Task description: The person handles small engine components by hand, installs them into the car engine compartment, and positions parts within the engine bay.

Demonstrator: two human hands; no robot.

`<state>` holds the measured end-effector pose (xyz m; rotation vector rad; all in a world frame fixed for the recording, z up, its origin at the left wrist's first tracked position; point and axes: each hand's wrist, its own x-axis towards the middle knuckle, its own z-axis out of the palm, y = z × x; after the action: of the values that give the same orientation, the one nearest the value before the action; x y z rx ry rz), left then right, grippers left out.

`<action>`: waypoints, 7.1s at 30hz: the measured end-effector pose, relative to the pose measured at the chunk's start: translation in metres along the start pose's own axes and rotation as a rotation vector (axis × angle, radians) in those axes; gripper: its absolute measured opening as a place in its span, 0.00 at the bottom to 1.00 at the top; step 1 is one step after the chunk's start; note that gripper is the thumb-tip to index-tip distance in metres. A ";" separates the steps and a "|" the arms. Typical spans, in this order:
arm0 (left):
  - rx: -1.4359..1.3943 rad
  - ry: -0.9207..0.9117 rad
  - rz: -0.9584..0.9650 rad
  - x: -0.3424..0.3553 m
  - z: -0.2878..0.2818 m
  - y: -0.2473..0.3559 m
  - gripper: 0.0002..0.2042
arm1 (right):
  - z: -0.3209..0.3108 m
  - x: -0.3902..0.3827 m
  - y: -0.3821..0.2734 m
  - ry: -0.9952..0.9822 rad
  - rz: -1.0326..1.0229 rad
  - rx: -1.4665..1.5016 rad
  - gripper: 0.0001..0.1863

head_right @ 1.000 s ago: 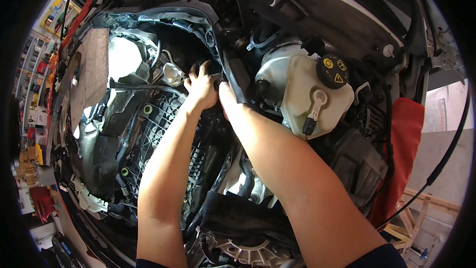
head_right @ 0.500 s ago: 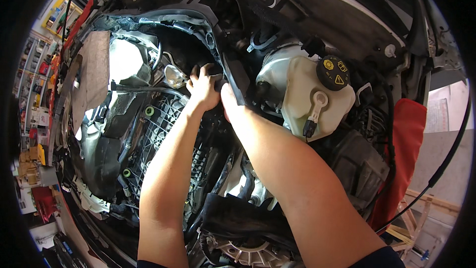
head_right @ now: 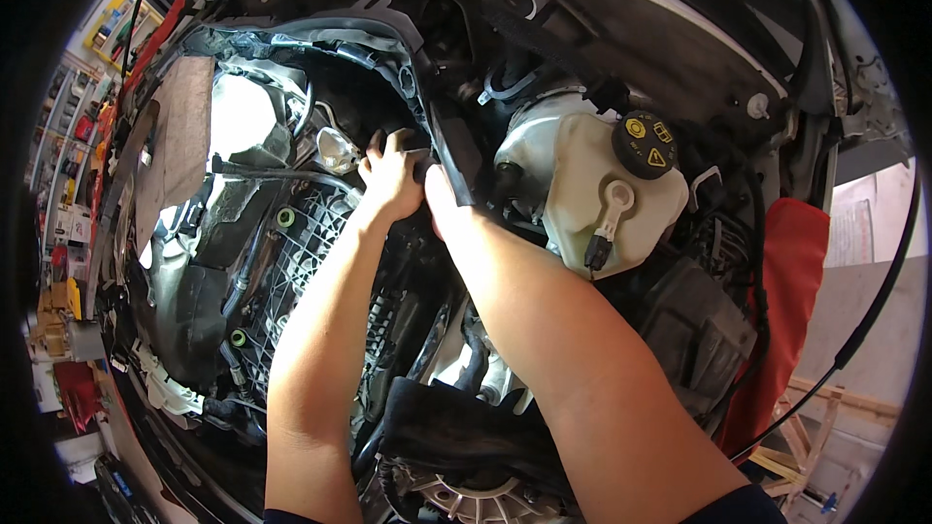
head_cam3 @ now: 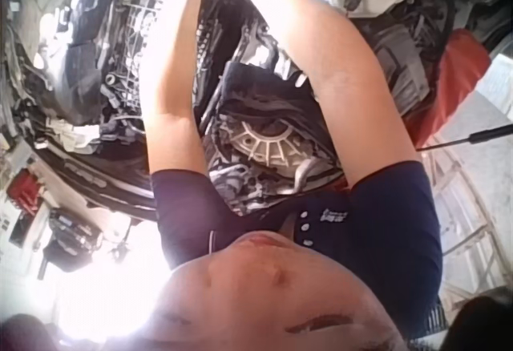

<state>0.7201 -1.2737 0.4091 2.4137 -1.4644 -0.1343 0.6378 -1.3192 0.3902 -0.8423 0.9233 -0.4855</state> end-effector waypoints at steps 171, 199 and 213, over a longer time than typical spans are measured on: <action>0.181 0.196 0.050 0.025 0.013 0.024 0.08 | 0.013 -0.140 -0.104 -0.668 -0.089 -2.098 0.13; -0.666 0.026 -0.311 -0.088 -0.077 0.003 0.14 | 0.010 -0.129 -0.099 -0.475 -0.283 -1.760 0.16; -1.509 0.295 -0.575 -0.191 -0.150 0.032 0.14 | 0.029 -0.152 -0.124 -0.965 0.148 -0.697 0.19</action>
<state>0.6391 -1.0875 0.5453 1.3358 -0.1770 -0.6729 0.5789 -1.2761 0.5747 -1.4358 0.2168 0.4106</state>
